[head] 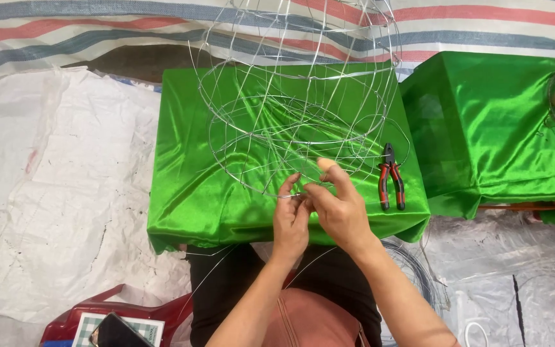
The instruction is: Assembling a wire frame structure by bending and cutting metal wires using pliers.
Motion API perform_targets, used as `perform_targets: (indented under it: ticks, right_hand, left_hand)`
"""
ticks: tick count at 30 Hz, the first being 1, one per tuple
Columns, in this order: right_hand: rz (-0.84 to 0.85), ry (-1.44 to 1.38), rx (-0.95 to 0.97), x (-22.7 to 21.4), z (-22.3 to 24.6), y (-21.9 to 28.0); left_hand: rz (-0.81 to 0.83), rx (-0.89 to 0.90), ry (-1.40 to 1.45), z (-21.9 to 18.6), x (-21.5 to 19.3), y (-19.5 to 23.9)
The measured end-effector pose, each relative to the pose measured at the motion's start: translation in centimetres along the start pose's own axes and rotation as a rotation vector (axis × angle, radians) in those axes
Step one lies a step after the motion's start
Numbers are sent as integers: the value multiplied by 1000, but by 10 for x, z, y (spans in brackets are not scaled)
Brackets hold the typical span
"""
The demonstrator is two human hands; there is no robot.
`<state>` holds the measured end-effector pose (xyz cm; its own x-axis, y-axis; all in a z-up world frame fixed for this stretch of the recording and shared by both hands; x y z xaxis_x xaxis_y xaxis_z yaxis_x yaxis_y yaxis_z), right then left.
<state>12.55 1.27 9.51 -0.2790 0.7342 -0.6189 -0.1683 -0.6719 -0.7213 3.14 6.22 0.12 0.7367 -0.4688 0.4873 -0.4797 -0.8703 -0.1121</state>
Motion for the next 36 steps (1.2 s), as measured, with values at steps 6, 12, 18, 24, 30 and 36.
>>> perform_targets:
  ticks: [6, 12, 18, 24, 30, 36]
  right_hand:
    - [208, 106, -186, 3, 7, -3]
    - [308, 65, -151, 12, 10, -1]
    - [340, -19, -74, 15, 10, -3]
    - [356, -102, -37, 6, 15, -11]
    - [395, -128, 24, 18, -7, 4]
    - [429, -168, 90, 21, -16, 5]
  left_hand:
    - [105, -69, 6, 7, -6, 11]
    - [66, -158, 3, 14, -20, 19]
    - [-56, -223, 208, 2, -20, 23]
    - [-62, -207, 199, 37, -24, 28]
    - [-5, -23, -252, -17, -10, 21]
    - [17, 38, -381, -23, -21, 20]
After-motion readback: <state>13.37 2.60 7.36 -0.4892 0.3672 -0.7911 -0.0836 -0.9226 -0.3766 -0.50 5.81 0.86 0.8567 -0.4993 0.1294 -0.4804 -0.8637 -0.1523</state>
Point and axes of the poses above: each hand's wrist, its own y-axis away from the middle knuckle, its own x-axis out of the palm, z = x × y, the point moved 7 cm from there along -y, towards the middle knuckle, and after that the axes turned 1 degree about y, right-handed, at the moved point
